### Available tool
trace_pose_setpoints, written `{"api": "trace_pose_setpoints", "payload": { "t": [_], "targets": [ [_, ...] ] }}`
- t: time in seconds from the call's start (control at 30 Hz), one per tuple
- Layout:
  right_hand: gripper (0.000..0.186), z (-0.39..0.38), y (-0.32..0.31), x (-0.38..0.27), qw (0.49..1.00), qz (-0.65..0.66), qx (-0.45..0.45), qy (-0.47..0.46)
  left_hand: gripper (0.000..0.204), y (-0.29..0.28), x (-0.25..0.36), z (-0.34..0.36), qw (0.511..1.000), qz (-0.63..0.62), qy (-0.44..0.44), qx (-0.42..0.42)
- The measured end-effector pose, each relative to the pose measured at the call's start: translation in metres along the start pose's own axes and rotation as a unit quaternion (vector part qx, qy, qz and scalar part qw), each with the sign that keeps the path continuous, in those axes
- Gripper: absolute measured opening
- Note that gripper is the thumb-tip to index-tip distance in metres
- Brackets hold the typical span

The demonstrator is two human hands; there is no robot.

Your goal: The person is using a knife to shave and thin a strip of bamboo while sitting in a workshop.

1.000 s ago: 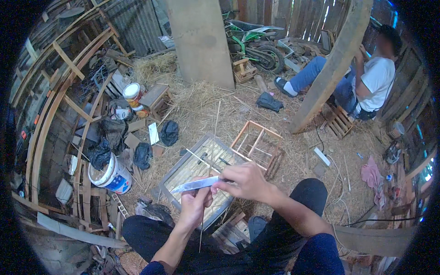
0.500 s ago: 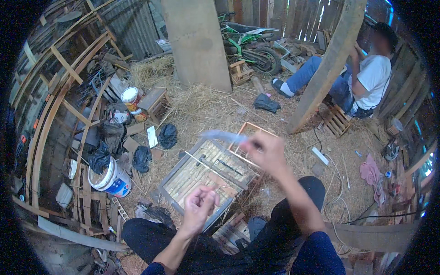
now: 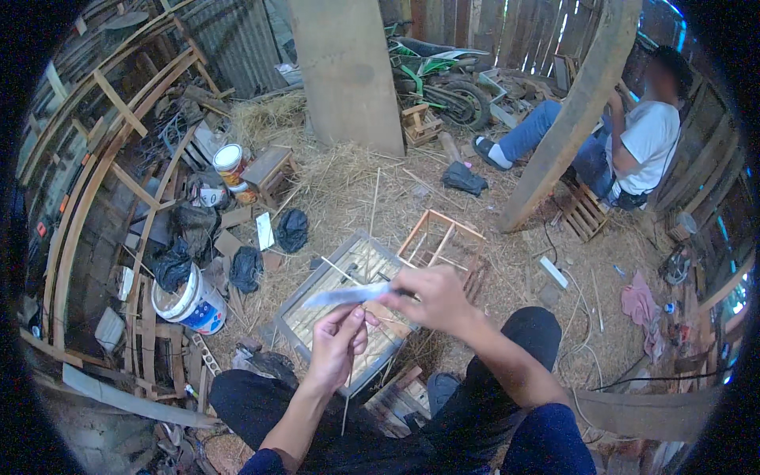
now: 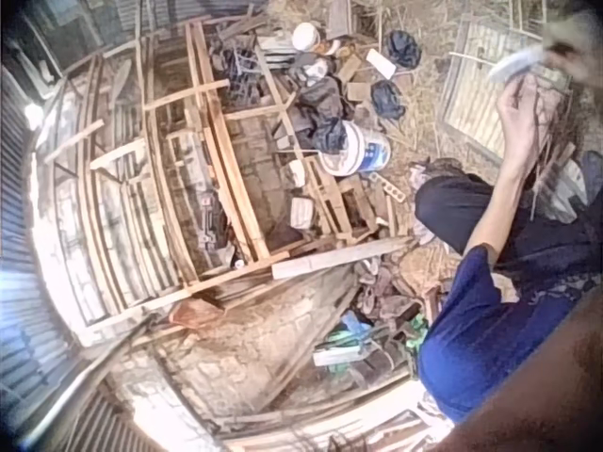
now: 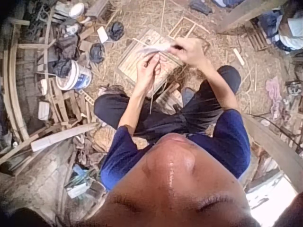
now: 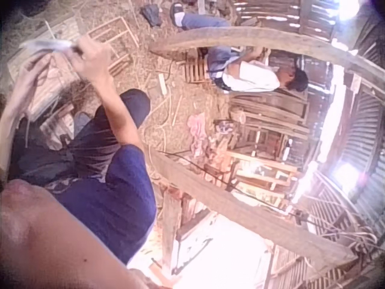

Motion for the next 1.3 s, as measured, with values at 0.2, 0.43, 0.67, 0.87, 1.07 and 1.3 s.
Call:
{"api": "trace_pose_setpoints", "payload": {
  "t": [0.2,0.43,0.67,0.87,1.07,1.3],
  "targets": [
    [0.029,-0.008,0.016,-0.016,0.996,0.039,-0.062,-0.046,0.040,-0.008,-0.004,-0.009,0.999,0.025,0.006,0.048],
    [0.031,-0.004,0.005,-0.013,0.994,-0.008,-0.008,-0.107,0.037,-0.002,-0.003,-0.008,0.999,0.010,-0.007,0.046],
    [0.033,0.006,-0.070,0.067,0.965,-0.042,0.188,0.176,0.039,0.017,-0.018,-0.024,0.998,0.023,-0.044,-0.046],
    [0.029,0.006,-0.035,0.039,0.987,-0.060,0.122,0.084,0.042,-0.003,0.008,-0.003,0.998,-0.058,-0.008,-0.005],
    [0.029,0.005,-0.007,0.010,0.997,-0.017,0.065,0.025,0.041,-0.005,0.009,-0.001,1.000,0.000,-0.020,0.012],
    [0.030,-0.009,0.026,-0.013,0.998,0.046,-0.035,-0.029,0.036,-0.004,0.007,-0.001,0.998,0.054,0.003,0.019]
  ]
}}
Point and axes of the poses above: each hand's wrist, its own z-axis towards the middle knuckle, its own y-axis out of the palm, x = y × z, the point moved 7 cm from there along z, towards the middle knuckle, and after that the axes turned 3 degrees about y, right-handed, at the moved point
